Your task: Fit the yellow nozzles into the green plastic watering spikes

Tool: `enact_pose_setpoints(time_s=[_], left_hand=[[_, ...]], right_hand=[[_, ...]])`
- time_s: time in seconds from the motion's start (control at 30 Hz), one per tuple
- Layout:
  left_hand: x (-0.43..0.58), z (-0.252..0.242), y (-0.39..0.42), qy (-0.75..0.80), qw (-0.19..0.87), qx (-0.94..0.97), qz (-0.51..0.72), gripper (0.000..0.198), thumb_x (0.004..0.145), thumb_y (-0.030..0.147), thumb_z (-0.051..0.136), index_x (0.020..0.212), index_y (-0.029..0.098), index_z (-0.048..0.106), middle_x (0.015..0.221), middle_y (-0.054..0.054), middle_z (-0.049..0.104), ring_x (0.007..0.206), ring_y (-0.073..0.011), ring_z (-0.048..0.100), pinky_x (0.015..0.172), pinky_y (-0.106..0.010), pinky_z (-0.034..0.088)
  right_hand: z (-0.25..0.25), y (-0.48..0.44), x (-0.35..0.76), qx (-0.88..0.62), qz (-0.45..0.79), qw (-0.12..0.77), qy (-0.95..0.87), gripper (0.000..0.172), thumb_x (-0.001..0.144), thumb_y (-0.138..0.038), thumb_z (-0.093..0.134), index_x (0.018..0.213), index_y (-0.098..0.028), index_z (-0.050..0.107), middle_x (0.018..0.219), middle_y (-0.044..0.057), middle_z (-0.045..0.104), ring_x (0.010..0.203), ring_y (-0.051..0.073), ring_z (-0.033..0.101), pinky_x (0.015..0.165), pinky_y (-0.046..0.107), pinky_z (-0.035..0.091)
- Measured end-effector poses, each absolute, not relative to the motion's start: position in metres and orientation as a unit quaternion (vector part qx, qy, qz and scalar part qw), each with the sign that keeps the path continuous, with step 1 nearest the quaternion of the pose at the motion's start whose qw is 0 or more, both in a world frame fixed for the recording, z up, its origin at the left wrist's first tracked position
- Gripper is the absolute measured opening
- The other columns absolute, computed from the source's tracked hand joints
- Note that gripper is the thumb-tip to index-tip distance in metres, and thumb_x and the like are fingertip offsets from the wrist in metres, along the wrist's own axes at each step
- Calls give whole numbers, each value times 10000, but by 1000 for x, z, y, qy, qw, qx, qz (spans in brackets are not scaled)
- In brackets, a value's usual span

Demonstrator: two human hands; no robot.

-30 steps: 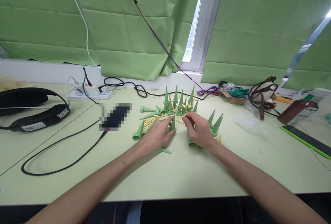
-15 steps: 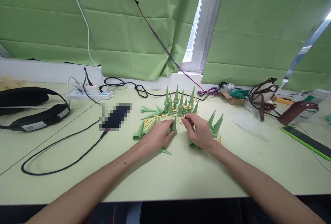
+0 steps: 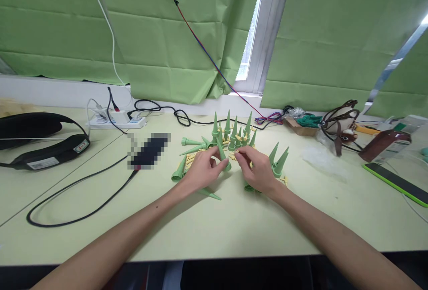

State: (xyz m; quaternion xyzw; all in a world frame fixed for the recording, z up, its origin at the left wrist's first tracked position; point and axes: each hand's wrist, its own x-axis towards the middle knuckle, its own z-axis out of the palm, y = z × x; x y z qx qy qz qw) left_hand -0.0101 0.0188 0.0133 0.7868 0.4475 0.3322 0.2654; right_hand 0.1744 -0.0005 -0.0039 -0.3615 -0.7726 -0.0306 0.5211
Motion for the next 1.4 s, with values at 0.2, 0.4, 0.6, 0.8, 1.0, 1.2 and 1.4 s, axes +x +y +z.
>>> enact_pose_setpoints(time_s=[0.2, 0.4, 0.6, 0.8, 1.0, 1.2, 1.4], left_hand=[[-9, 13, 21, 419, 441, 697, 378, 382, 883, 511, 542, 698, 200, 418, 498, 65, 401, 400, -78, 390, 410, -206, 258], [-9, 15, 22, 401, 538, 620, 406, 414, 848, 555, 593, 721, 192, 441, 524, 69, 378, 386, -53, 339, 366, -187, 178], [-9, 15, 22, 378, 572, 577, 444, 352, 826, 504, 649, 823, 185, 502, 609, 67, 407, 401, -22, 265, 374, -175, 143], [-8, 14, 23, 374, 576, 575, 445, 344, 824, 490, 660, 795, 188, 499, 595, 77, 369, 405, -25, 253, 365, -171, 146], [-8, 16, 21, 373, 566, 587, 443, 348, 838, 496, 639, 779, 188, 485, 578, 74, 397, 387, -28, 276, 365, -179, 158], [-6, 16, 18, 374, 476, 653, 455, 337, 852, 503, 611, 811, 187, 505, 647, 49, 468, 428, -44, 315, 384, -205, 237], [-7, 12, 19, 360, 410, 701, 460, 299, 901, 447, 556, 776, 194, 458, 689, 45, 401, 472, -52, 357, 422, -211, 279]], right_hand=[[-4, 0, 174, -362, -26, 522, -772, 121, 970, -202, 471, 886, -190, 558, 733, 19, 604, 595, 123, 511, 564, 251, 411], [-6, -1, 173, -366, -16, 510, -778, 144, 976, -200, 448, 881, -199, 557, 745, 23, 615, 613, 133, 532, 580, 261, 423], [-8, 0, 173, -368, -3, 503, -782, 140, 975, -207, 450, 890, -206, 560, 766, 29, 634, 633, 142, 559, 592, 270, 434], [-8, 0, 173, -364, -1, 503, -784, 141, 978, -212, 450, 898, -202, 565, 774, 33, 643, 649, 145, 570, 599, 273, 443], [-9, 0, 173, -366, 0, 498, -786, 136, 975, -209, 457, 902, -202, 571, 771, 32, 639, 650, 146, 565, 603, 274, 440], [-11, 1, 174, -364, -11, 497, -788, 106, 967, -217, 480, 912, -204, 569, 768, 27, 629, 655, 145, 561, 605, 270, 440], [-11, 1, 174, -362, -11, 493, -791, 105, 965, -211, 484, 902, -206, 569, 760, 29, 629, 651, 149, 561, 603, 273, 440]])
